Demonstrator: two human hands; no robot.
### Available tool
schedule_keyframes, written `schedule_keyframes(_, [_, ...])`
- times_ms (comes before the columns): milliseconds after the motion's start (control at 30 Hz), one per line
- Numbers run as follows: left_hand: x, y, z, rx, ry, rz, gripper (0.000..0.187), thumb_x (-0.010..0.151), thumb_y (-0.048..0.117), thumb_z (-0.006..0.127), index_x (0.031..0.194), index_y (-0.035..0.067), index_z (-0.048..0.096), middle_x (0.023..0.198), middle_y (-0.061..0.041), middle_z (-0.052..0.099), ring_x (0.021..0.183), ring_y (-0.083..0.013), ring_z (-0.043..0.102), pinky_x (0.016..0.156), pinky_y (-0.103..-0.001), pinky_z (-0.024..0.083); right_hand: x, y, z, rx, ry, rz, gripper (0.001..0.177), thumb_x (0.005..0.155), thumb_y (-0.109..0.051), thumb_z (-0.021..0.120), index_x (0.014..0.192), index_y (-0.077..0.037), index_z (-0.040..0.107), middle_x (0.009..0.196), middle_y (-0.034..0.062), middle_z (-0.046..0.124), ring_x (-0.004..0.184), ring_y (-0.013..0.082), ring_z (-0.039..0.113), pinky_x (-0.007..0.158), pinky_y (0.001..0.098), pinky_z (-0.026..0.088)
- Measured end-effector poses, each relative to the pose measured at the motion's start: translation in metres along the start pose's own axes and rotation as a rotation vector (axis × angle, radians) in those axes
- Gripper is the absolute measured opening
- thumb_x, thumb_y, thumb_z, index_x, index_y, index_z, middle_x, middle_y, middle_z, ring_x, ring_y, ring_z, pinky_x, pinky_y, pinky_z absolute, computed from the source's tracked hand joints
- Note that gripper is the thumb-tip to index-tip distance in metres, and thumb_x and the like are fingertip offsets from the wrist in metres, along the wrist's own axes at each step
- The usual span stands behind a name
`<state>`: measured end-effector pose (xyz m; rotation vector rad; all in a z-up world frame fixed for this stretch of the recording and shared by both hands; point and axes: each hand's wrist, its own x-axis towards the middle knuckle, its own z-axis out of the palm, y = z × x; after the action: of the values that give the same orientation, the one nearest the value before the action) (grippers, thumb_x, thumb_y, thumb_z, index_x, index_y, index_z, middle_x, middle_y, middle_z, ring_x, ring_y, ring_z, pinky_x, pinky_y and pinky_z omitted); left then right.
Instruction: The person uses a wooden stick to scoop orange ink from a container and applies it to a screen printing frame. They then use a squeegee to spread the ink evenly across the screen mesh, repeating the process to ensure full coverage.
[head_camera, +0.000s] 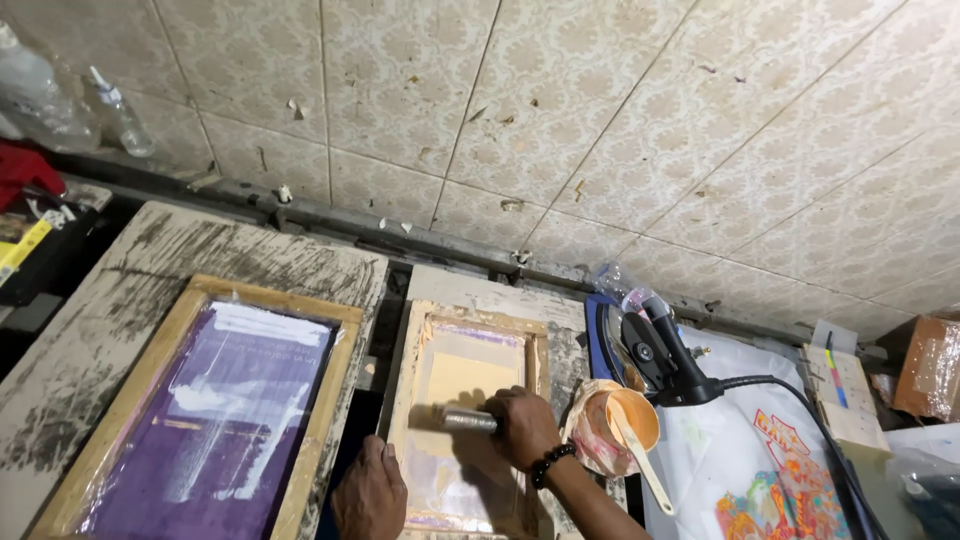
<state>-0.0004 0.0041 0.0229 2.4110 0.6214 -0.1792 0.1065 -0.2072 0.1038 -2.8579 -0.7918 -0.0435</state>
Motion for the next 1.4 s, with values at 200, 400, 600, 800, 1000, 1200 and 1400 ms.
schedule_keyframes(200, [-0.001,-0.008,0.024,0.040,0.084,-0.009,0.028,0.106,0.047,0.035,0.100,0.026,0.052,0.073,-0.008,0.067,0.068,-0.0336,0.067,0.060,-0.048,0.045,0.092,0.022,-0.009,-0.102,-0.094,0.247,0.034,0.097,-0.001,0.058,0.116,-0.025,0.073,0.078,0.0037,0.069,0.068,0.0180,0.063,0.054,0.0267,0.058])
schedule_keyframes(400, [0.012,-0.008,0.018,0.047,0.052,-0.025,0.028,0.106,0.047,0.035,0.093,0.027,0.049,0.070,-0.004,0.060,0.064,-0.0287,0.063,0.058,-0.045,0.041,0.105,0.001,-0.026,-0.043,-0.247,0.312,0.028,0.097,-0.017,0.058,0.116,-0.034,0.071,0.096,0.0084,0.069,0.087,0.0300,0.068,0.085,0.0540,0.054])
schedule_keyframes(600, [0.011,-0.002,0.016,0.037,-0.012,-0.062,0.029,0.106,0.048,0.034,0.098,0.026,0.051,0.081,-0.006,0.069,0.076,-0.0335,0.069,0.064,-0.047,0.046,0.034,-0.033,-0.015,-0.017,-0.266,0.129,0.013,0.093,-0.015,0.074,0.106,-0.016,0.074,0.087,0.0065,0.070,0.077,0.0198,0.065,0.066,0.0279,0.060])
schedule_keyframes(800, [0.000,-0.005,0.010,0.037,0.035,0.005,0.024,0.107,0.042,0.035,0.102,0.024,0.050,0.079,-0.007,0.070,0.072,-0.0313,0.070,0.062,-0.046,0.049,-0.009,-0.038,-0.018,0.048,-0.324,0.004,0.014,0.091,-0.008,0.072,0.100,-0.018,0.076,0.080,0.0035,0.069,0.072,0.0209,0.063,0.060,0.0311,0.056])
schedule_keyframes(1000, [0.016,-0.010,0.025,0.092,0.003,-0.053,0.030,0.106,0.050,0.031,0.100,0.027,0.050,0.075,-0.005,0.065,0.069,-0.0305,0.066,0.060,-0.045,0.044,0.046,0.003,-0.003,-0.076,-0.058,0.030,0.019,0.088,-0.003,0.071,0.099,-0.017,0.076,0.076,0.0046,0.069,0.075,0.0249,0.063,0.085,0.0459,0.047])
schedule_keyframes(1200, [0.015,-0.008,0.020,0.075,0.036,-0.024,0.029,0.107,0.048,0.034,0.094,0.027,0.050,0.074,-0.003,0.061,0.067,-0.0299,0.065,0.058,-0.045,0.043,-0.002,-0.008,0.050,-0.041,0.178,0.011,0.030,0.080,-0.003,0.076,0.108,-0.014,0.070,0.085,0.0066,0.069,0.072,0.0230,0.059,0.059,0.0368,0.052])
schedule_keyframes(1400, [0.014,-0.006,0.019,0.073,-0.002,-0.042,0.031,0.107,0.049,0.030,0.100,0.026,0.051,0.079,-0.005,0.067,0.074,-0.0321,0.067,0.062,-0.046,0.045,0.015,0.004,-0.006,-0.006,0.036,0.000,0.020,0.085,-0.001,0.067,0.096,-0.015,0.077,0.074,0.0034,0.071,0.065,0.0218,0.063,0.052,0.0326,0.054])
